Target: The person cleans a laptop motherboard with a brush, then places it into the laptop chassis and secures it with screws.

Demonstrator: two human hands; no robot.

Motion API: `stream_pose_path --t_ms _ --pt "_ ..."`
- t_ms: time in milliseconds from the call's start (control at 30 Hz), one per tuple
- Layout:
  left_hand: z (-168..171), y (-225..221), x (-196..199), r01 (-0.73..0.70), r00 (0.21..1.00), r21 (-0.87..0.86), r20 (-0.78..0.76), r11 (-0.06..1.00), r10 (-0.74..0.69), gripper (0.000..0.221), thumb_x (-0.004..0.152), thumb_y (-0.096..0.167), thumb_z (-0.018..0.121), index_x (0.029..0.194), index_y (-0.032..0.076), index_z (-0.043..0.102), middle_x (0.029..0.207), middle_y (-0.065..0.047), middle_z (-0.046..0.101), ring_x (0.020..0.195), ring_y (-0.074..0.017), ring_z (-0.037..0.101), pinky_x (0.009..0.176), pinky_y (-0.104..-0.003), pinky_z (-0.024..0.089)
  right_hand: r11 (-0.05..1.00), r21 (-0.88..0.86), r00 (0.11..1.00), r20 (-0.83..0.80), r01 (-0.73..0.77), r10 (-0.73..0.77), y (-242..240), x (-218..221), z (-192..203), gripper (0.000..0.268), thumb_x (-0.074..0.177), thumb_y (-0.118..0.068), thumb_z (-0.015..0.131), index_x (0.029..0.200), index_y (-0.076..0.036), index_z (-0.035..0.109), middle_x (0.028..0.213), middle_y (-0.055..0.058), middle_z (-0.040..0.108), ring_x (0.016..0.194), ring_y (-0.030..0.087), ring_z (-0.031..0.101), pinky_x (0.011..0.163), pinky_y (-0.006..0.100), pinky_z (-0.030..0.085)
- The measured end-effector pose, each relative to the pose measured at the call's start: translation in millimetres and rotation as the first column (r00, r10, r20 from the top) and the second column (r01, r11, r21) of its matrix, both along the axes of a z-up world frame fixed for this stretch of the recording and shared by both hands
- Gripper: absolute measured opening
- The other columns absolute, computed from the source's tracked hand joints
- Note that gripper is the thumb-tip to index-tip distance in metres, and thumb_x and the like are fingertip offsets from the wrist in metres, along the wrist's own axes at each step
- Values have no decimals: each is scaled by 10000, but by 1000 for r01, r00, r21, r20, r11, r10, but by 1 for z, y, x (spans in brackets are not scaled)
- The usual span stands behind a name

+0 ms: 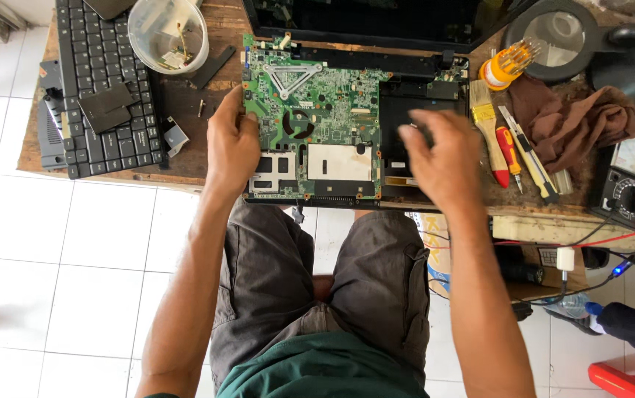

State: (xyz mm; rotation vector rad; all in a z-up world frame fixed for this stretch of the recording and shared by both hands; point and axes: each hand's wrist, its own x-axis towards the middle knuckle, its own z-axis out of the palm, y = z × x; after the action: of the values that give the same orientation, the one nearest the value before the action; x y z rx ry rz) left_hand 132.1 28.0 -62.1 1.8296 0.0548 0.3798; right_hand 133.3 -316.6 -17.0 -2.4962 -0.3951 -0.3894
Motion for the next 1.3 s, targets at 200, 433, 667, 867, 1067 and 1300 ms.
stream_pose_path --t_ms 200,433,667,867,1067,1300 --pt "-23 9 8 -48 997 420 76 906 18 465 954 73 792 1399 -28 700 1167 -251 633 1069 -531 625 928 -602 488 986 165 1000 14 -11 9 34 2 -35 276 1121 -274 810 1241 -26 825 979 157 787 931 360 776 838 498 602" --pt "-27 6 7 34 996 430 -94 902 7 590 1044 248 773 1565 5 636 1493 -198 535 1389 -449 478 1067 -611 421 882 472 998 -61 9 22 24 6 -57 266 1100 -127 821 1333 -9 772 1026 171 755 967 264 716 915 445 575" --pt "-36 10 -5 56 998 285 6 957 -61 583 1085 221 739 1609 19 580 1549 -209 536 1467 -479 466 1148 -638 339 870 494 995 -88 9 40 31 -8 -57 311 1109 -102 785 1407 -40 724 1010 110 745 919 200 671 900 446 559" --pt "-37 8 -10 25 997 245 61 969 -41 534 1088 184 739 1570 2 600 1577 -214 555 1470 -465 493 1182 -607 331 874 485 996 -73 0 41 31 1 -66 351 1074 -60 816 1413 -37 730 965 107 738 846 176 643 864 408 545" --pt "-37 10 -13 69 994 164 73 984 -81 538 1123 221 739 1601 30 582 1624 -202 524 1516 -461 470 1215 -644 300 931 355 996 -59 82 -65 41 -5 -61 356 1146 -173 773 1449 -2 694 965 189 760 802 342 730 760 556 581" --pt "-39 10 -15 72 992 172 95 982 -89 537 1136 219 748 1612 40 574 1656 -179 517 1540 -448 472 1232 -644 315 909 412 996 -83 56 -23 32 0 -66 416 1134 -164 804 1502 -7 688 928 165 730 778 265 665 757 441 559"
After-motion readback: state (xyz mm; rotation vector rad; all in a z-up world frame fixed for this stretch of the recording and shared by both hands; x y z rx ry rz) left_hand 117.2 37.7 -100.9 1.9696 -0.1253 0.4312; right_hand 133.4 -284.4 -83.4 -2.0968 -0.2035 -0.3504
